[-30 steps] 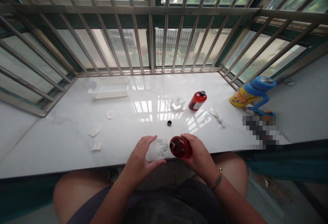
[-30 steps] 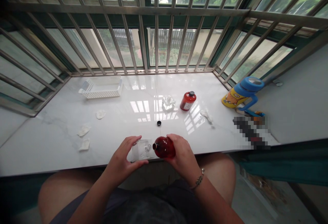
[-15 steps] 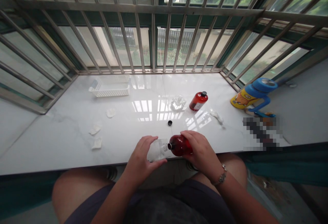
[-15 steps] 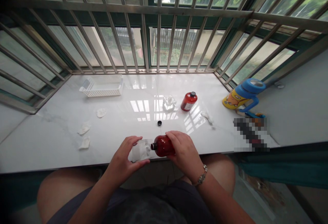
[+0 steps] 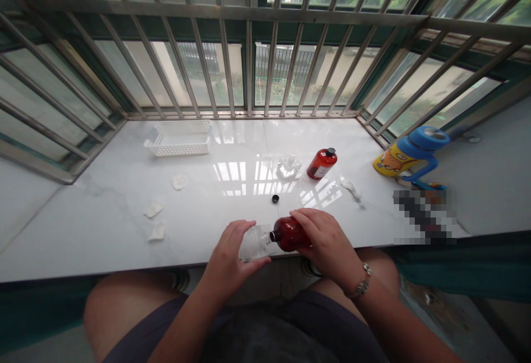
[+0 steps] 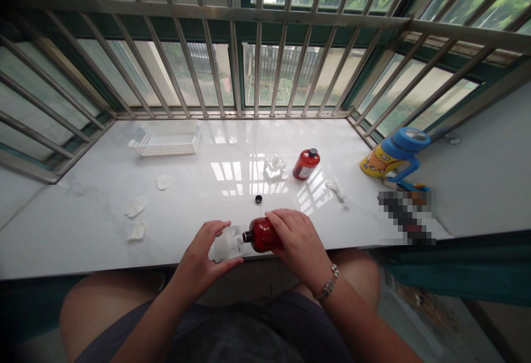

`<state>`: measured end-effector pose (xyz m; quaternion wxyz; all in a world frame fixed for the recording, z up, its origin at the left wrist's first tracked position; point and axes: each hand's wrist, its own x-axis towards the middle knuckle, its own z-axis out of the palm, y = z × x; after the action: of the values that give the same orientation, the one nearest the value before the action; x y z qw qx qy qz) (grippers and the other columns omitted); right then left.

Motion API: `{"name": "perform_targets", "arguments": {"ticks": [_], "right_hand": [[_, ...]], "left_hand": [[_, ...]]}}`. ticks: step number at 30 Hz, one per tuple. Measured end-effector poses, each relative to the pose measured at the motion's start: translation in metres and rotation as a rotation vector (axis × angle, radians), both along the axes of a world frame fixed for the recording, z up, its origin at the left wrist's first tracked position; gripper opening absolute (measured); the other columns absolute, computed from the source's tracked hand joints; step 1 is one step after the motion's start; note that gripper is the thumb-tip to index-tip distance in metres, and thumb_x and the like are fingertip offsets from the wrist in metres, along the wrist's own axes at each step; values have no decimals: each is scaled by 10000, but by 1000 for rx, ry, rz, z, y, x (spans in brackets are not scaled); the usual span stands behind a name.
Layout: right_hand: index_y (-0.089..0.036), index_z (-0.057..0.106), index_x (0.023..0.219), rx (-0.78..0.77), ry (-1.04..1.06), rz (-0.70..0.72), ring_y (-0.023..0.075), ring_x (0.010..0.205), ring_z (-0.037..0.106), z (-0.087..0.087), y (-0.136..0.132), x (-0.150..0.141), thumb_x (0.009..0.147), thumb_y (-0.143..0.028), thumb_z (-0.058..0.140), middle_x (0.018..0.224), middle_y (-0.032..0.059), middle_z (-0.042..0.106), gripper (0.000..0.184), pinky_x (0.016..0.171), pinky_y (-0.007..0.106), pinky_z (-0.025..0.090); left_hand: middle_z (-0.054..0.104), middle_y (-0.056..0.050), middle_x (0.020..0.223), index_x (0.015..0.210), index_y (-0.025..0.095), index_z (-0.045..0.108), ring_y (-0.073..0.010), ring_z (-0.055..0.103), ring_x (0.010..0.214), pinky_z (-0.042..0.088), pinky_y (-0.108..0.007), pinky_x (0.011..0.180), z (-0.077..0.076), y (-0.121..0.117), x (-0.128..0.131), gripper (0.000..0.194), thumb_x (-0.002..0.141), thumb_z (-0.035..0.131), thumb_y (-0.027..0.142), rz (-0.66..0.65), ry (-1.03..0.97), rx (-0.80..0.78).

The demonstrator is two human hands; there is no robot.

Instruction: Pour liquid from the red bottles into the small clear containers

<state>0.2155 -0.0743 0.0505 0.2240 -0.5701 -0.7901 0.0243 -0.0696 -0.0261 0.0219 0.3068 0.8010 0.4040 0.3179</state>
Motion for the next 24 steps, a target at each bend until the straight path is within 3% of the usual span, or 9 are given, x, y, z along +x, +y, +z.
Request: {"name": "perform_targets", "arguments": {"ticks": [24], "right_hand": [[-276,508,1527,-41,-123,1,358,1251,647,15,1,-1,762,-9,726,1402,108,689,839,1056,541,505]], "left_hand": [[630,-74,1375,1394,308,592,-292,659,1278,629,-500,1079,-25,-6,7,708,789,954,374,34,-166,-183]]}}
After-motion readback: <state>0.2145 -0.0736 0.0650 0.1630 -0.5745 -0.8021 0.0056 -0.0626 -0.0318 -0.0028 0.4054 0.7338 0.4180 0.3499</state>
